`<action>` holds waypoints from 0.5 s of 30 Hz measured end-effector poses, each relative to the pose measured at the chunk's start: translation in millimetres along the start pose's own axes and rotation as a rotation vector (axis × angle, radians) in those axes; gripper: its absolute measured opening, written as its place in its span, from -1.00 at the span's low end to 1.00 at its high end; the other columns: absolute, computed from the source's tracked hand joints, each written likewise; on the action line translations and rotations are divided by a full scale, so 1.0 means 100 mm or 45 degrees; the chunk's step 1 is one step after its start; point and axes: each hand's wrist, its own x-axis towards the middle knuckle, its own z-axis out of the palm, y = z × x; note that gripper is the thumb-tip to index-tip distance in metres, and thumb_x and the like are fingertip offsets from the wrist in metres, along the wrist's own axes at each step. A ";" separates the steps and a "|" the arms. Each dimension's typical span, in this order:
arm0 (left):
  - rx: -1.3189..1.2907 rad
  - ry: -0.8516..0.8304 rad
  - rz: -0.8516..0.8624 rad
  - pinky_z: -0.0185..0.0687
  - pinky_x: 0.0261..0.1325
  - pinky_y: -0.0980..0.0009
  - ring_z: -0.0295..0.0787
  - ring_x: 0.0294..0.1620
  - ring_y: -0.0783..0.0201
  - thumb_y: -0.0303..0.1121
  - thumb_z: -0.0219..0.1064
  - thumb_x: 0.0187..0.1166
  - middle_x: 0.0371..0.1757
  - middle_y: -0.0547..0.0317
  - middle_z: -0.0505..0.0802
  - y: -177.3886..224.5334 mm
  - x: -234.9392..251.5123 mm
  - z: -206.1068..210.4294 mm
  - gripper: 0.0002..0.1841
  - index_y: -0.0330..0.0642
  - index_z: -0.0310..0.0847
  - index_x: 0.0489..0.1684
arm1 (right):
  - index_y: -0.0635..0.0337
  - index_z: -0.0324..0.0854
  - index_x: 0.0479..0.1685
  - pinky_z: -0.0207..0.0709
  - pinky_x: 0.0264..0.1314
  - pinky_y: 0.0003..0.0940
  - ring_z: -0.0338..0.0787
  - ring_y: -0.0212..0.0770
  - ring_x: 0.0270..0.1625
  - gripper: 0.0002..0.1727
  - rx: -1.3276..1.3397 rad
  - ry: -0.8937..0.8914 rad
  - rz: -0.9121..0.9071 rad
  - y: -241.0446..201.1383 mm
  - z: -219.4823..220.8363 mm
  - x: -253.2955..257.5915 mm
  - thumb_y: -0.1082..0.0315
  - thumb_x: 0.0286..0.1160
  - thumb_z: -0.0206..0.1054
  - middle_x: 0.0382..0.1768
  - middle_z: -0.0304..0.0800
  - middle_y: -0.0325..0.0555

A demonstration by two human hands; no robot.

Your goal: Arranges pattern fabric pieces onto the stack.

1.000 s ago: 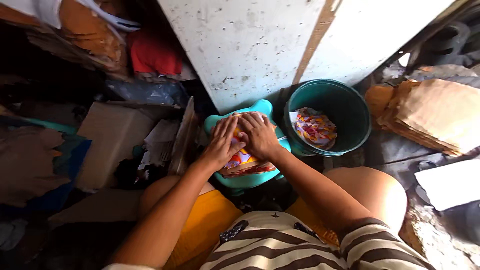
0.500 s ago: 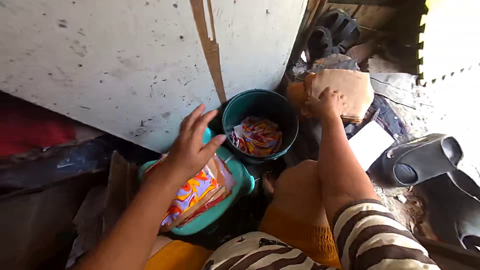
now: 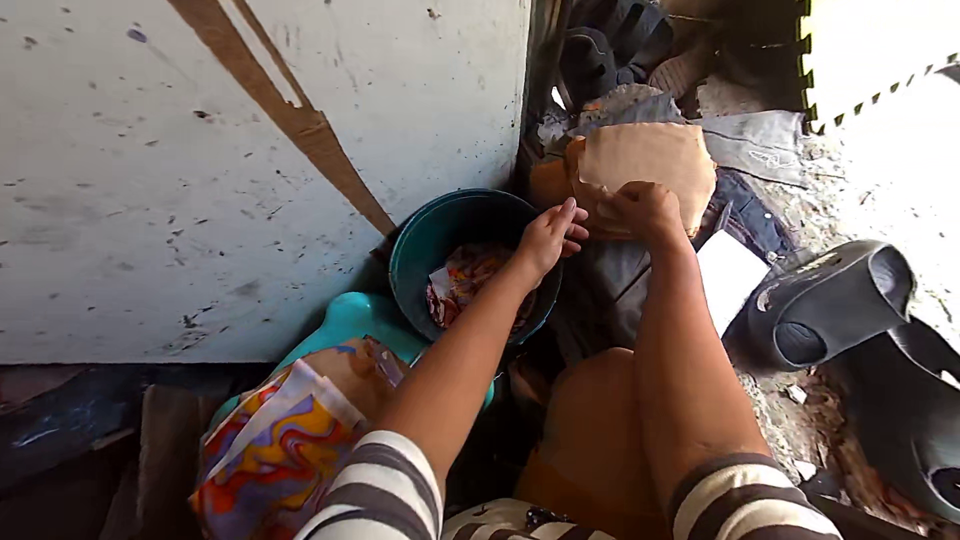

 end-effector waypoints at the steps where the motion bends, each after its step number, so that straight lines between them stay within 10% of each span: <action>1: -0.040 0.014 -0.029 0.68 -0.05 0.31 0.77 -0.17 0.24 0.04 -0.31 0.92 -0.02 -0.01 0.82 -0.03 0.08 0.06 -0.37 -0.24 0.51 0.47 | 0.34 0.78 -0.01 0.44 0.23 0.45 0.76 0.36 0.12 -0.58 0.009 -0.015 0.007 0.00 -0.02 0.00 0.09 0.75 0.26 -0.06 0.82 0.34; 9: -0.122 0.085 -0.238 0.62 -0.12 0.32 0.69 -0.28 0.24 0.22 -0.34 0.85 -0.10 0.00 0.80 -0.07 0.39 0.32 -0.25 -0.22 0.35 0.64 | 0.24 0.77 0.00 0.52 0.16 0.30 0.79 0.12 0.00 -0.52 0.233 -0.110 -0.006 0.13 -0.16 -0.01 -0.02 0.80 0.14 -0.12 0.83 0.16; 15: -0.010 0.144 -0.246 0.57 -0.20 0.33 0.57 -0.40 0.29 0.15 -0.16 0.87 -0.24 0.07 0.73 -0.07 0.49 0.35 -0.35 -0.31 0.50 0.36 | 0.31 0.71 0.00 0.63 -0.23 -0.17 0.69 -0.21 -0.41 -0.57 0.325 -0.422 0.206 0.11 -0.25 -0.23 0.10 0.86 0.10 -0.35 0.74 -0.03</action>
